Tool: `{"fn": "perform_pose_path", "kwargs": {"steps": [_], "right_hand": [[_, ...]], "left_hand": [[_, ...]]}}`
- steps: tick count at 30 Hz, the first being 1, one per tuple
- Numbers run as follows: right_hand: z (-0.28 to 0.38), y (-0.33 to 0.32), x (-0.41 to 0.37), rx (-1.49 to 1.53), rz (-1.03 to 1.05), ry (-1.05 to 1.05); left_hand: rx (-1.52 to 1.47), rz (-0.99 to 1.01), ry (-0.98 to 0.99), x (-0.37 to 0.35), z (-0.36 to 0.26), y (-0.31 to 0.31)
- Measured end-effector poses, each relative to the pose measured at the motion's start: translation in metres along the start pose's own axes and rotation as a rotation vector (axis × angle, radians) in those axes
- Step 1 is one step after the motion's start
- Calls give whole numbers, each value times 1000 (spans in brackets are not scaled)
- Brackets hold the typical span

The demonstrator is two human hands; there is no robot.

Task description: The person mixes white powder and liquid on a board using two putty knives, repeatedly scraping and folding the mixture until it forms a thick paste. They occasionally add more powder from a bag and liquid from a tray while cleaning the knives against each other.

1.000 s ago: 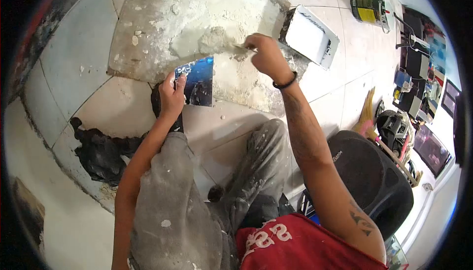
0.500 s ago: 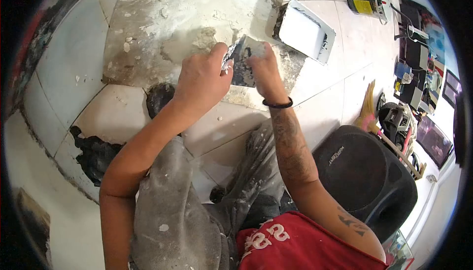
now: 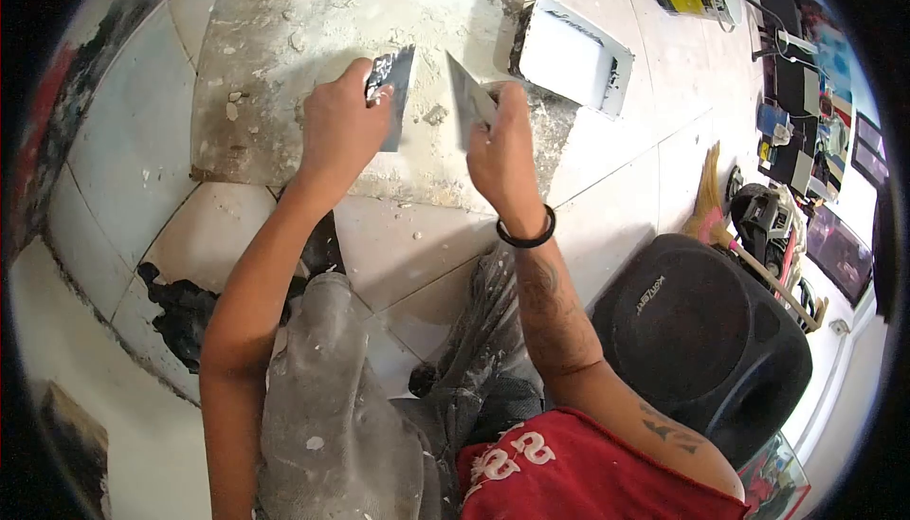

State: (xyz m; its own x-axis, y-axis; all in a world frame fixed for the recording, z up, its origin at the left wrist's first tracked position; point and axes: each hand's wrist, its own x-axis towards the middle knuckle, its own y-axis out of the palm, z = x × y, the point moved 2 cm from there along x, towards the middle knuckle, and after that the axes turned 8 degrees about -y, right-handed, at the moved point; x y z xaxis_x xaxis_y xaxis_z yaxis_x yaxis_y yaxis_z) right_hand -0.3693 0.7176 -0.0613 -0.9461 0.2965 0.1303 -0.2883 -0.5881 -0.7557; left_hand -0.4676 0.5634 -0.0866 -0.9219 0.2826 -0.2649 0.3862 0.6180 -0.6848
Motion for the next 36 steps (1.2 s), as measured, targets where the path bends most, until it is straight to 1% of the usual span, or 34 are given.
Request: {"fn": "perform_pose_path", "kwargs": {"steps": [1,2,3,4,7,10,12,14,17,20,23,26,29,30,33,36], "right_hand": [[-2,-7,1,-60,28,-67],[-3,-15,2,-120,56,-134],[-11,-18,2,-267,89,-213],[-16,-21,0,-297,100,-267],[-25,-20,-3,-393,126,-423],[-22,-10,-3,-317,81,-565],[-19,-2,-3,-310,71,-626],[-14,5,-1,-272,17,-671],[-12,12,3,-201,-77,-695],[-4,8,13,-192,-134,-702],[-4,0,14,-194,-139,-688],[5,-15,12,-213,-116,-622],[-13,-10,5,-255,-74,-561],[-19,-6,4,-261,-61,-551],[-19,-1,5,-256,-45,-612],[-7,-1,7,-186,-76,-640]], "left_hand": [[22,11,-20,-1,-4,-7],[-16,-61,75,-2,-4,-8],[-56,-132,168,-3,-5,-11],[-96,-204,256,-5,-6,-13],[-90,-46,301,-9,-15,-19],[-59,-47,475,-15,-28,-21],[-65,-53,527,-21,-36,-21],[-41,-44,560,-24,-41,-22],[-5,-41,551,-24,-38,-16],[8,-75,580,-15,-33,-9],[39,-98,598,1,-24,-2],[3,-96,529,9,-10,0],[3,-124,473,-5,-25,-15],[-20,-107,512,-13,-30,-18],[-47,-83,622,-35,-38,-14],[29,-74,630,-34,-25,4]]}}
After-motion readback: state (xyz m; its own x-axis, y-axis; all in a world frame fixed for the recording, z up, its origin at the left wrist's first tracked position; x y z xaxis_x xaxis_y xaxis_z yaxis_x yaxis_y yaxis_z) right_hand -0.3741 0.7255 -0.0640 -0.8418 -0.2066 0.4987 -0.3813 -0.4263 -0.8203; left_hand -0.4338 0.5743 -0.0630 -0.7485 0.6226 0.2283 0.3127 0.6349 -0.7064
